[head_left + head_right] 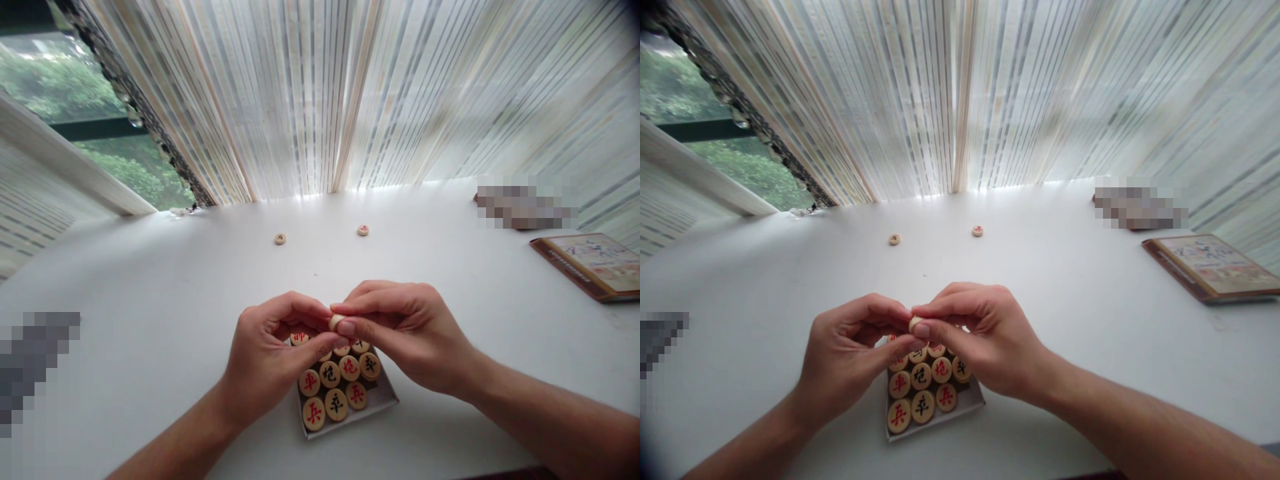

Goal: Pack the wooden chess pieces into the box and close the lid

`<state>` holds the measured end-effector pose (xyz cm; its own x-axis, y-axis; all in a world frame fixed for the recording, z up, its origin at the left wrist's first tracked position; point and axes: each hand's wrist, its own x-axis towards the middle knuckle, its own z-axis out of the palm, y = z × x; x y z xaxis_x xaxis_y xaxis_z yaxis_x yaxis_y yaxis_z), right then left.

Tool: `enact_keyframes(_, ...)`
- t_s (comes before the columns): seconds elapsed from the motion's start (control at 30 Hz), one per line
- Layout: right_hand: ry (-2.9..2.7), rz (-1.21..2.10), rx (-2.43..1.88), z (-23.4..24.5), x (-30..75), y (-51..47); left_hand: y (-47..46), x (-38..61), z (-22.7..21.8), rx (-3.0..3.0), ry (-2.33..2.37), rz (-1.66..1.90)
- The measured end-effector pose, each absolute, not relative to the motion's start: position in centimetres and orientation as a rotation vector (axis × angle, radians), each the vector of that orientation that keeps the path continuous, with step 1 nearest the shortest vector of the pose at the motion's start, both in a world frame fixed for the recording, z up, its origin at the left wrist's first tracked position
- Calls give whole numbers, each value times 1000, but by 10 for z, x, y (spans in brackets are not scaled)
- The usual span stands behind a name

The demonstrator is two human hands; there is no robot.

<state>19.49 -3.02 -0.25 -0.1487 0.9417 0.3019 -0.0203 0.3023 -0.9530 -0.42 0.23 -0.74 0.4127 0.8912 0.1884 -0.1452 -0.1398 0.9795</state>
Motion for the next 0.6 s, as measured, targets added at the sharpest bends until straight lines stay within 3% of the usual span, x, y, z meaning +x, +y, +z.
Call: enact_keyframes(0.6,-1400,1010,-847,-16,196,-28,8,-10,-10,1620,779,1127)
